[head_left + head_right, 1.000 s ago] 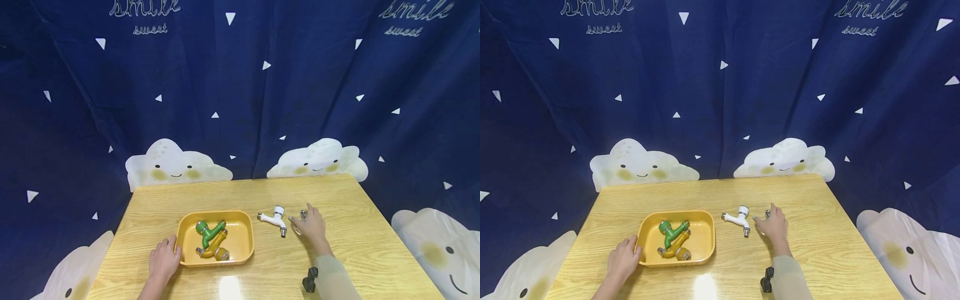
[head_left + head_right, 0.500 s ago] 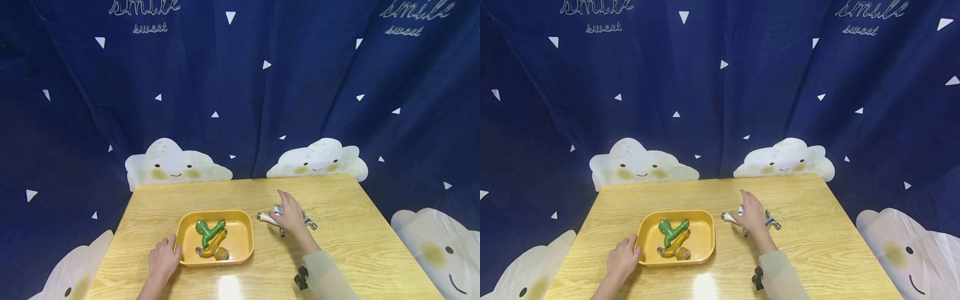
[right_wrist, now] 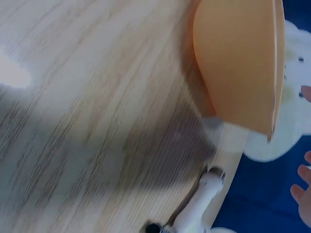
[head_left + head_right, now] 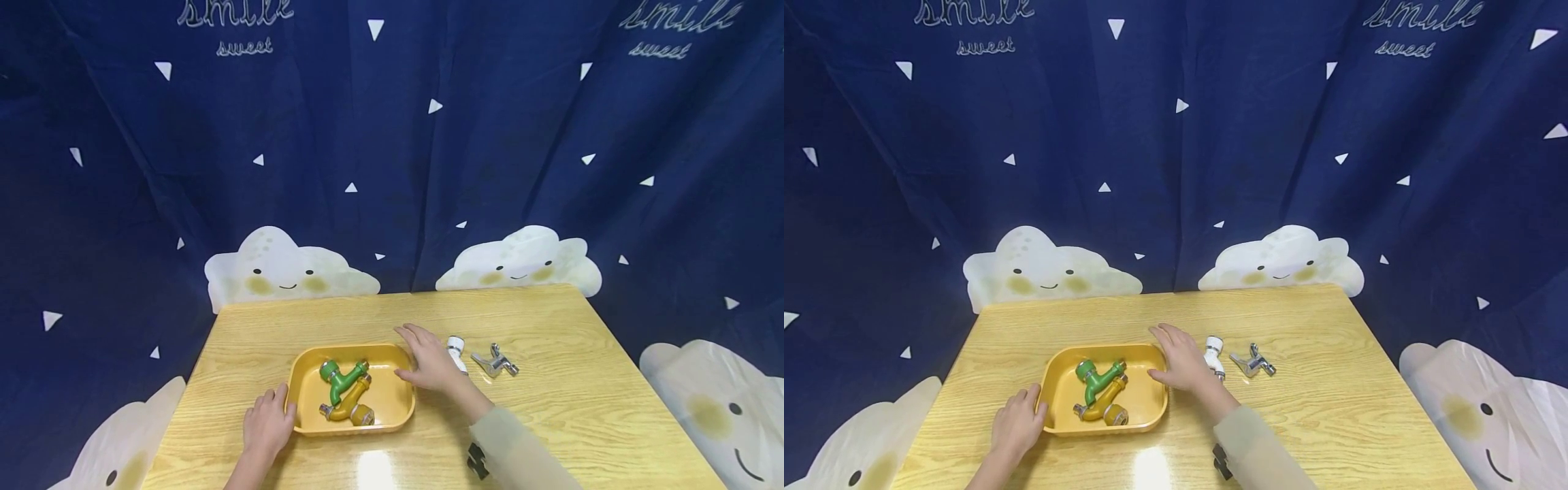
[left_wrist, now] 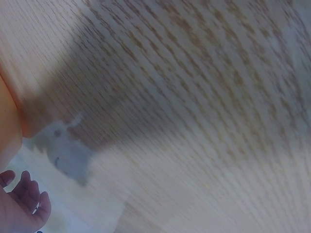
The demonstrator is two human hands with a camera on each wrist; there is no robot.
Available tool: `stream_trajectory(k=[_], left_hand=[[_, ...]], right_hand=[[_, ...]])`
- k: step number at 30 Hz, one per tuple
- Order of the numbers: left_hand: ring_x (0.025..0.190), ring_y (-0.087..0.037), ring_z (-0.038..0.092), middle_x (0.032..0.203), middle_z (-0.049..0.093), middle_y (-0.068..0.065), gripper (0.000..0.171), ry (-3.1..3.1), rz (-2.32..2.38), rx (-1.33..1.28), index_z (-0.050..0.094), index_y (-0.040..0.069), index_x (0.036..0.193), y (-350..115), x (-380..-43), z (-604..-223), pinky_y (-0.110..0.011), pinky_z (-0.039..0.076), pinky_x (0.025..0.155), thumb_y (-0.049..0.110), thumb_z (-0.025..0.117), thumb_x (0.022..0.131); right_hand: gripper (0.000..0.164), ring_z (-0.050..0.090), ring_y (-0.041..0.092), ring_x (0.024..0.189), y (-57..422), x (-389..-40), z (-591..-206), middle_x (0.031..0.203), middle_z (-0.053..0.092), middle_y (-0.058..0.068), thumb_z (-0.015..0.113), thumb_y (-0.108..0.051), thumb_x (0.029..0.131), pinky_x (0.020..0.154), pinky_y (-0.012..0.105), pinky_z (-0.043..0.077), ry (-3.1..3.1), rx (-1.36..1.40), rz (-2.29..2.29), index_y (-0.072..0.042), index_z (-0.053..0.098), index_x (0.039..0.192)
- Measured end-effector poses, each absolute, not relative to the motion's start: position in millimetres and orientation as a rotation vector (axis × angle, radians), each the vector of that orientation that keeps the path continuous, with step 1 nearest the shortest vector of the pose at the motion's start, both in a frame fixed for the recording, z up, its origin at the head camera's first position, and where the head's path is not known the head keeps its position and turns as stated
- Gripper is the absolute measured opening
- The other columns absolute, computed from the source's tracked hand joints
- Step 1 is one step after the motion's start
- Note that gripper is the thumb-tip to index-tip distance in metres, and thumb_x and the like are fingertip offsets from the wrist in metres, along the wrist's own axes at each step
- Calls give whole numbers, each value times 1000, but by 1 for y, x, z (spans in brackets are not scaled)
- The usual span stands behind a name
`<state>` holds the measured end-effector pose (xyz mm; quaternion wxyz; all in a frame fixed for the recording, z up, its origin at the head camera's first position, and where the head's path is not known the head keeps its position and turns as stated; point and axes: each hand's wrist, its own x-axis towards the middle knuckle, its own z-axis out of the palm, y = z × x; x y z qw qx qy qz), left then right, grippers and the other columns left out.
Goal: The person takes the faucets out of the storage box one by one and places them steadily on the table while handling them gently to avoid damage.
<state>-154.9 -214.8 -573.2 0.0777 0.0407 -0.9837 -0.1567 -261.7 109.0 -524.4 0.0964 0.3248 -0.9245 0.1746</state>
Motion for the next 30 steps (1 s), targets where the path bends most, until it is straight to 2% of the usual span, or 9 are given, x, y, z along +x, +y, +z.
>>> stream_trajectory(k=[14,23,30], left_hand=[[88,-37,54,100,58,-20,38,-2953,-468,128,51,4,120,-215,-154,-575,-52,44,70,25,46,89],[89,-38,55,101,58,-21,38,-2939,-466,120,51,3,120,-215,-154,-575,-53,44,71,24,45,89],[91,-38,55,101,58,-21,37,-2932,-468,117,51,3,119,-215,-155,-575,-53,44,71,24,44,89]], right_hand=[[77,39,26,126,65,-248,-534,138,40,12,62,-49,78,101,45,33,-2663,1399,310,-14,34,140],[81,39,29,126,50,-242,-538,138,40,13,67,-51,74,102,46,32,-2677,1614,196,-14,36,140],[79,39,20,126,44,-240,-540,138,41,7,66,-53,75,102,40,33,-2673,1711,130,-17,37,139]])
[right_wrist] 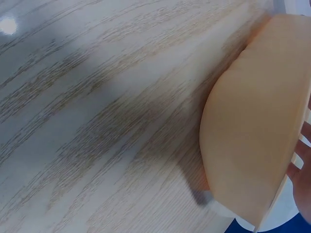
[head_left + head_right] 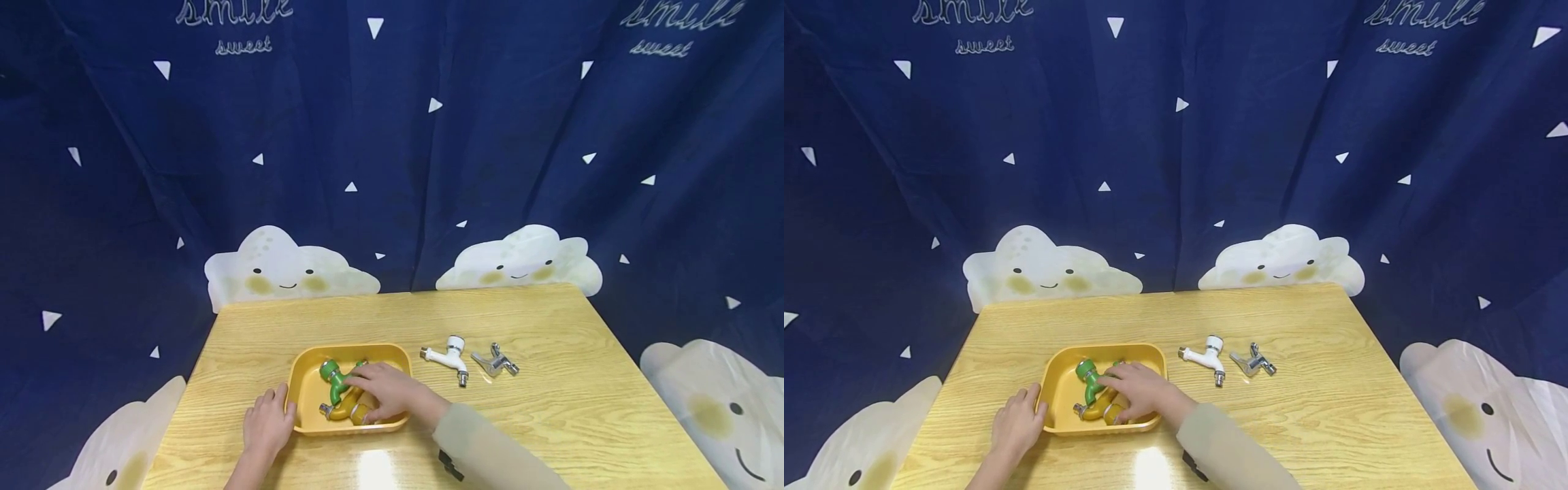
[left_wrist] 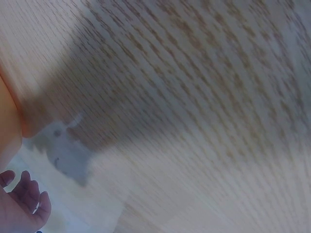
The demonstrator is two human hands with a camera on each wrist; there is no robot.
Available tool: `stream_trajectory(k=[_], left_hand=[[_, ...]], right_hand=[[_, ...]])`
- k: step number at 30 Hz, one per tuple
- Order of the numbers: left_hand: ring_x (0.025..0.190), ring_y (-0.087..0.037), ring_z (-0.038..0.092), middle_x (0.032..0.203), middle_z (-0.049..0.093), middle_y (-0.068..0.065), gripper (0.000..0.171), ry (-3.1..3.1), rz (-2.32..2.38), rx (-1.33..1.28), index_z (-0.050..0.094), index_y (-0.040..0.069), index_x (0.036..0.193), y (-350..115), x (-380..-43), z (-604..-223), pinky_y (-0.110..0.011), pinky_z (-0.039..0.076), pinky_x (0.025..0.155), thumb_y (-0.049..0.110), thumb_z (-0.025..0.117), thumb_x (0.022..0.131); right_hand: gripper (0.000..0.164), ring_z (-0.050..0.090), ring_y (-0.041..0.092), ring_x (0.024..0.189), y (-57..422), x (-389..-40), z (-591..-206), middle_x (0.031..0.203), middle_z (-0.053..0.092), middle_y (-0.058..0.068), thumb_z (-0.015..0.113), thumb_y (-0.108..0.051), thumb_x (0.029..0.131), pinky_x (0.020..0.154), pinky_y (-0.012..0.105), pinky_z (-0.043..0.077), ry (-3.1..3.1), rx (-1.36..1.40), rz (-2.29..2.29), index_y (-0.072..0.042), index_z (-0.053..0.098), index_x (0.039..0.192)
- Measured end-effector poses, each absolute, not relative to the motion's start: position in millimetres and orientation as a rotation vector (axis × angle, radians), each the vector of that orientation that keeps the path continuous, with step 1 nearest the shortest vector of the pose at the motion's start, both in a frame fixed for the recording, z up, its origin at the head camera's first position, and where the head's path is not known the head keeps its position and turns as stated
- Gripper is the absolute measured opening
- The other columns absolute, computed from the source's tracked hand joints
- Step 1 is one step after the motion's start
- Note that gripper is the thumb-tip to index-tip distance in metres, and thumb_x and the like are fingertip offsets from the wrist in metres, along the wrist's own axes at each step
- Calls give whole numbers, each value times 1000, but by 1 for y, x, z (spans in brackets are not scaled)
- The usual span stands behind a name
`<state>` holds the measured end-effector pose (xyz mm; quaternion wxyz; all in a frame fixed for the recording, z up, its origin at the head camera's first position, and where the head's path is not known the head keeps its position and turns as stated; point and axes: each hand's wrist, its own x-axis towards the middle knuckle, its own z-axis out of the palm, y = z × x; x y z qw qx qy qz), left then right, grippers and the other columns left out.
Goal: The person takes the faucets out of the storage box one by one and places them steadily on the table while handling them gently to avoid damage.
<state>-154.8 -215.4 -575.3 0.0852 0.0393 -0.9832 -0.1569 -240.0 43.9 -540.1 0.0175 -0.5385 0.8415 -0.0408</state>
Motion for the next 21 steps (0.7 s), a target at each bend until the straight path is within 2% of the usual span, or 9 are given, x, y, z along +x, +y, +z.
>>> stream_trajectory(k=[7,14,21], left_hand=[[91,-38,55,102,58,-21,37,-2935,-469,116,50,3,120,-215,-155,-574,-52,44,71,24,44,90],[91,-38,55,101,58,-20,38,-2927,-468,125,51,4,119,-215,-155,-574,-52,44,73,25,45,89],[91,-39,55,101,57,-20,37,-2944,-467,123,50,3,120,-215,-155,-576,-53,44,72,25,44,90]], right_hand=[[73,37,14,127,36,-237,-541,138,42,0,68,-46,76,103,36,32,2560,-1671,10,-25,38,139],[74,37,12,127,29,-235,-543,138,42,-4,74,-37,72,102,37,34,2532,-1659,147,-30,39,137],[75,38,12,125,22,-236,-547,136,42,-8,74,-32,73,102,35,34,2515,-1655,215,-34,37,137]])
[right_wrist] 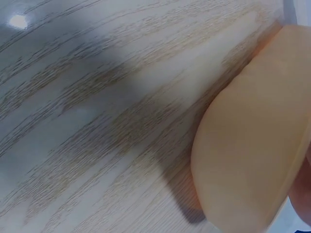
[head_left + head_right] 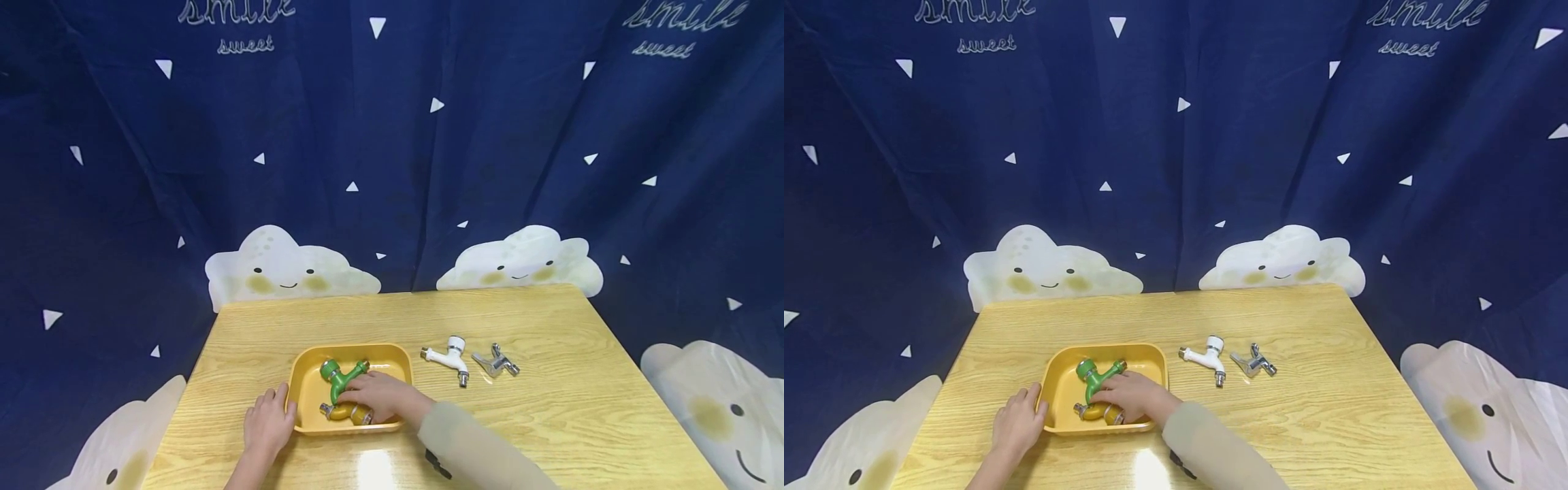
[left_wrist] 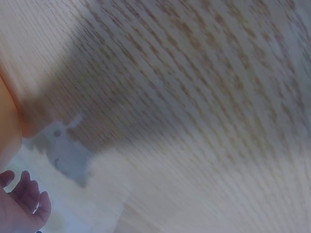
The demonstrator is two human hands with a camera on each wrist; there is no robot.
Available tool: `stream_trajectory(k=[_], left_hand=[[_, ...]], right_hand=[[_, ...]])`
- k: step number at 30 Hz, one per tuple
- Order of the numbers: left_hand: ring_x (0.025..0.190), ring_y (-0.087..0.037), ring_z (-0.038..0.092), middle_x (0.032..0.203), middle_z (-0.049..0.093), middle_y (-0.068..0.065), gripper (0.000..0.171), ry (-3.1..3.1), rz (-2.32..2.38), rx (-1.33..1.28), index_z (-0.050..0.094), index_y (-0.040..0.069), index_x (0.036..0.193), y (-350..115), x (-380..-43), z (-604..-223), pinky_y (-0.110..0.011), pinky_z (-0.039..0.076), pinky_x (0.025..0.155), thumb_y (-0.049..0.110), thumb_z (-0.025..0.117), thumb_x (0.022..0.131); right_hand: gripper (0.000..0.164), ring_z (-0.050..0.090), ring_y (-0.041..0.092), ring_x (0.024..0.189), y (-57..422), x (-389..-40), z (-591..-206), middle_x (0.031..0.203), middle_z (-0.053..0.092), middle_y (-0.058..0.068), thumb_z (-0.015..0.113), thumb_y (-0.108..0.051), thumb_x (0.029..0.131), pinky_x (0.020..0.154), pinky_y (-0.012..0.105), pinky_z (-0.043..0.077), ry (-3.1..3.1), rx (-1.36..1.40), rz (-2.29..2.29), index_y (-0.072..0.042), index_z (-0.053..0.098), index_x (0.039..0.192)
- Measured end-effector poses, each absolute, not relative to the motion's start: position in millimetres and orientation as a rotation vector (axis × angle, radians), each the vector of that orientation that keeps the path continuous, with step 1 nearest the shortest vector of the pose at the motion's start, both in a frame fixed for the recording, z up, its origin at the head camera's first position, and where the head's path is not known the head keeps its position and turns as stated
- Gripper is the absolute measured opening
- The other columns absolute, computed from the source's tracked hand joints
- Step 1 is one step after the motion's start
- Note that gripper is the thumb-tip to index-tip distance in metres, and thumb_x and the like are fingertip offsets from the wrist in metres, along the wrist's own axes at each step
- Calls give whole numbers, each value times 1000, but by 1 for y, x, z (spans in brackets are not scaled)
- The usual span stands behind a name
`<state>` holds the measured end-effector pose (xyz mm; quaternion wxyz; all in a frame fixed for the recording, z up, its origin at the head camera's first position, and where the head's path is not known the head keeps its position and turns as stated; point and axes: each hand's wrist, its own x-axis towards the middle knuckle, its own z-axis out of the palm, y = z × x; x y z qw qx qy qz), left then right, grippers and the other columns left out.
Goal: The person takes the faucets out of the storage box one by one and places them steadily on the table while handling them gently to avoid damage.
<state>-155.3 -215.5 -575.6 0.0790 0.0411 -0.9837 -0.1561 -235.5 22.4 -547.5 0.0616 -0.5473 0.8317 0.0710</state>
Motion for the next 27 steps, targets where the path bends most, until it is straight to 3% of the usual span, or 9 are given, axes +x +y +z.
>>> stream_trajectory(k=[21,27], left_hand=[[84,-37,55,97,58,-19,35,-2928,-471,141,52,4,116,-214,-155,-574,-50,44,67,25,44,88],[83,-36,55,97,58,-19,36,-2936,-479,136,52,3,118,-215,-155,-575,-50,44,66,25,43,90]], right_hand=[[58,39,10,124,18,-234,-546,135,42,-10,63,-42,82,101,33,34,2506,-1630,286,-33,39,134],[57,41,8,120,19,-234,-543,129,45,-11,66,-40,80,100,32,35,2508,-1655,316,-34,43,131]])
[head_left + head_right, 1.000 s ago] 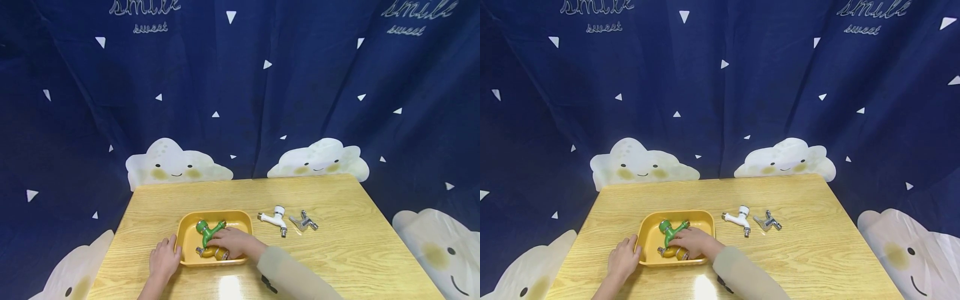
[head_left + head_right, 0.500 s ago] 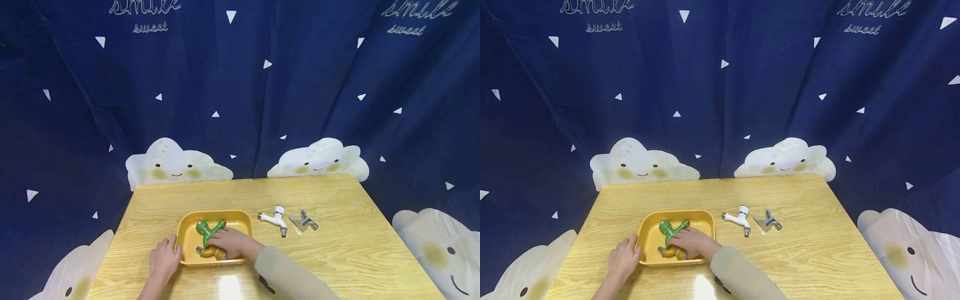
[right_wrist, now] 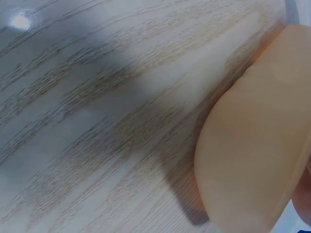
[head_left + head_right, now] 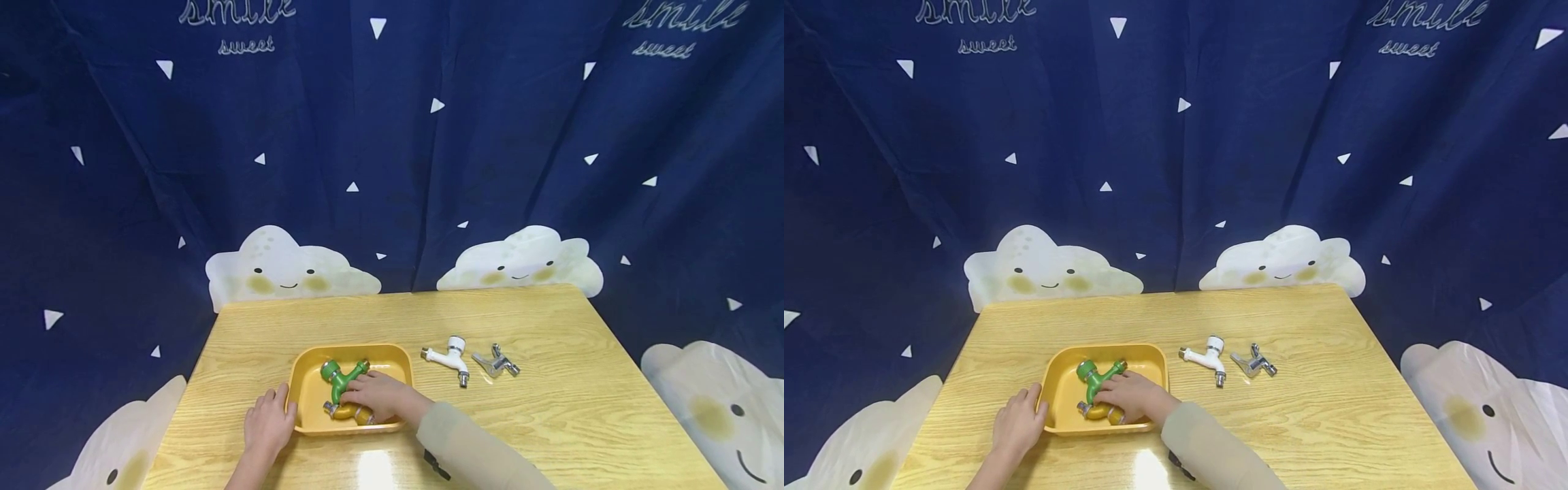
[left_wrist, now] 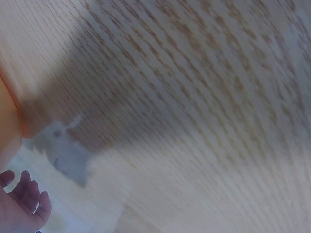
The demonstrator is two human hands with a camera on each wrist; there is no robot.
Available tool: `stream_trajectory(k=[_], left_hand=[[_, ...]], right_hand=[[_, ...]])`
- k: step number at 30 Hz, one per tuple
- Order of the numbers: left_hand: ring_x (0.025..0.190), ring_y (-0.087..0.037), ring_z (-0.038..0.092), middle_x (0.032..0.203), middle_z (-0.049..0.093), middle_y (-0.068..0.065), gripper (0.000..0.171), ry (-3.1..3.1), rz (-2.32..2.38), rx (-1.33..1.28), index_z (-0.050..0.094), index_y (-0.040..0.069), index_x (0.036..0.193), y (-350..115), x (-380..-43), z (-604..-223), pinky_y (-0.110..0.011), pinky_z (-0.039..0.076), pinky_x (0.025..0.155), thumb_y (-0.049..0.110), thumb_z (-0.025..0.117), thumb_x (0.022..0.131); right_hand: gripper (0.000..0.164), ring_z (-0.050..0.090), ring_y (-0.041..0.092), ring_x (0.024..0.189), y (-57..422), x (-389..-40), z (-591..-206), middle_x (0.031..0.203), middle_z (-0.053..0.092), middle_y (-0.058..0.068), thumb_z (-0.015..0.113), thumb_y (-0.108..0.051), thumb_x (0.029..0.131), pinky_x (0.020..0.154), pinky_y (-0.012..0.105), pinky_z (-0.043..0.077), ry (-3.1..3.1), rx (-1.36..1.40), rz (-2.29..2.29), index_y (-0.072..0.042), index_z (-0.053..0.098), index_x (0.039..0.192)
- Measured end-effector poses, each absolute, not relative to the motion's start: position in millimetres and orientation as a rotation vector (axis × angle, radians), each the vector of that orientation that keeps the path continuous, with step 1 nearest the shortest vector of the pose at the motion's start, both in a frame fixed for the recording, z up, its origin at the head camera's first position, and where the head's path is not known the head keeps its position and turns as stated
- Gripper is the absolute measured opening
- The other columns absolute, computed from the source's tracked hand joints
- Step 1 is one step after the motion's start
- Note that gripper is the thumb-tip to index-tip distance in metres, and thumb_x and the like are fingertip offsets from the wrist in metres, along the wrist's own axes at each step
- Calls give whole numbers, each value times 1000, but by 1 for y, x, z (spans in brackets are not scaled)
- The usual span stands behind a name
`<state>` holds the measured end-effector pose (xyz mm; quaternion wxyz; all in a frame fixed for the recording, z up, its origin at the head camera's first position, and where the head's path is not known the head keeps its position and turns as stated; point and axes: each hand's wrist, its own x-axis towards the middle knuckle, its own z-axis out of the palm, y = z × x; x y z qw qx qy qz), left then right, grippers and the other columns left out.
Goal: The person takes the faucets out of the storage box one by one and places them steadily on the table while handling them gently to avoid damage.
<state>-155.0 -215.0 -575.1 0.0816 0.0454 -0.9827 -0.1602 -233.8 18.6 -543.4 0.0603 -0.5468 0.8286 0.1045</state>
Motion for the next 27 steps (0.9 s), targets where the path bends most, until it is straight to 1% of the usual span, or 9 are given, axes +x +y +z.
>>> stream_trajectory(k=[7,12,17,21,27], left_hand=[[83,-36,55,96,58,-19,36,-2943,-481,130,52,4,118,-215,-155,-575,-49,44,66,25,44,90],[84,-36,55,97,58,-18,36,-2950,-478,133,52,4,118,-215,-155,-574,-49,43,66,25,44,90],[83,-36,55,95,58,-18,35,-2942,-473,132,52,4,116,-215,-155,-574,-50,43,66,25,45,89],[82,-36,55,94,57,-17,33,-2937,-470,131,52,4,115,-215,-155,-575,-50,43,65,24,44,89],[82,-35,55,94,57,-18,33,-2942,-481,130,52,4,115,-215,-155,-575,-49,44,64,24,44,89]], right_hand=[[59,42,9,118,20,-234,-541,126,45,-11,69,-36,79,98,35,37,2506,-1662,299,-33,43,131],[62,39,10,122,22,-236,-541,131,43,-9,69,-41,77,99,37,36,2521,-1652,250,-34,41,132],[71,37,12,125,22,-237,-539,135,41,-8,74,-43,71,101,41,34,2539,-1626,167,-35,40,133],[75,39,12,122,23,-237,-534,129,44,-9,76,-47,67,101,42,33,2564,-1617,123,-35,40,132],[77,44,10,113,26,-239,-527,121,47,-8,77,-46,63,96,36,37,2631,-1672,62,-31,43,131]])
